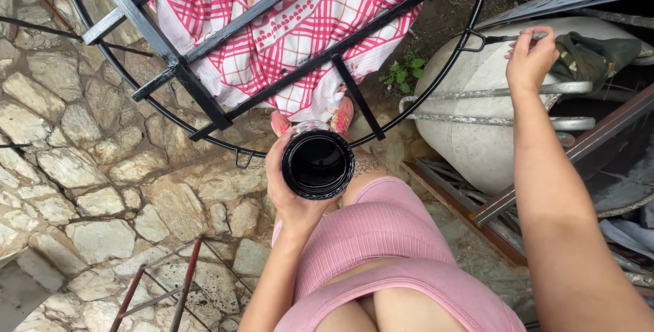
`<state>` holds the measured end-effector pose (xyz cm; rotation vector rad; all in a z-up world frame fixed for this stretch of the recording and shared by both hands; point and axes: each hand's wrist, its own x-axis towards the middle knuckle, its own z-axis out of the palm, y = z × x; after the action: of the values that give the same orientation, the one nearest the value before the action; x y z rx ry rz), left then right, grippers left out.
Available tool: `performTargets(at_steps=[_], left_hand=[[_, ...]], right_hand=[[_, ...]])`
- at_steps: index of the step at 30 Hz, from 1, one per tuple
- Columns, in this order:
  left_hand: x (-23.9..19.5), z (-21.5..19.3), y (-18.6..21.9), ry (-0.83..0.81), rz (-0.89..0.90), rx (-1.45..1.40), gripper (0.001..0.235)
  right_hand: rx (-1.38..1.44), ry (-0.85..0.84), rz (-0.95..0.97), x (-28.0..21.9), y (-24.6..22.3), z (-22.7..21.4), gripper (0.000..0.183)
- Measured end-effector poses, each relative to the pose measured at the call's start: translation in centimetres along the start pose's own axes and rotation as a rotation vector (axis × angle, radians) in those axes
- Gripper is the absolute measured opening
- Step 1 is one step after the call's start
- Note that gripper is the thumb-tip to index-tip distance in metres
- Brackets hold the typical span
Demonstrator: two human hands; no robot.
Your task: Painting a black metal frame using a paintbrush and a cup of black paint
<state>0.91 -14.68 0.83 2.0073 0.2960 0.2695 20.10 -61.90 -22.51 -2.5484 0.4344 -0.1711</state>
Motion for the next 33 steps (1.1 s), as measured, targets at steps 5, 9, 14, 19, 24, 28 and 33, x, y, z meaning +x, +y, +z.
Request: performTargets(at_steps=[5,9,14,19,24,28,33], left_hand=[[0.0,0.2,-0.2,-0.006,0.006,-0.065,0.097],[0.1,-0.2,0.6,-0.019,0.004,-0.075,0.090],[-0.4,-0.3,0.2,-0.010,0.023,-0.085,0.091],[-0.3,-0.4,0.4,0.001,0.005,-0.093,0.089],[-0.4,-0.6,0.3,0.002,-0.007,-0.082,0.092],[-0.5,-0.6,0.3,0.010,0.010,-0.091,0.092],[-0.4,-0.7,0.6,0.004,0.008,-0.095,0.092]], right_hand=[[0.212,-0.151,0.062,-0.2,-2.3,1.1,0.006],[-0.243,0.080,-0.106,0.8,-1.3,1.4,0.013],[0.055,-0.077,-0.002,0.8,-1.6,1.6,0.006],[-0.275,-0.029,-0.094,0.0,-0.2,0.5,0.014],[-0.189,-0.012,-0.094,-1.9,-1.2,0.2,0.022],[-0.136,0.055,-0.047,-2.3,-3.2,-0.2,0.024],[-0.202,-0.013,-0.013,-1.9,-3.2,0.8,0.026]])
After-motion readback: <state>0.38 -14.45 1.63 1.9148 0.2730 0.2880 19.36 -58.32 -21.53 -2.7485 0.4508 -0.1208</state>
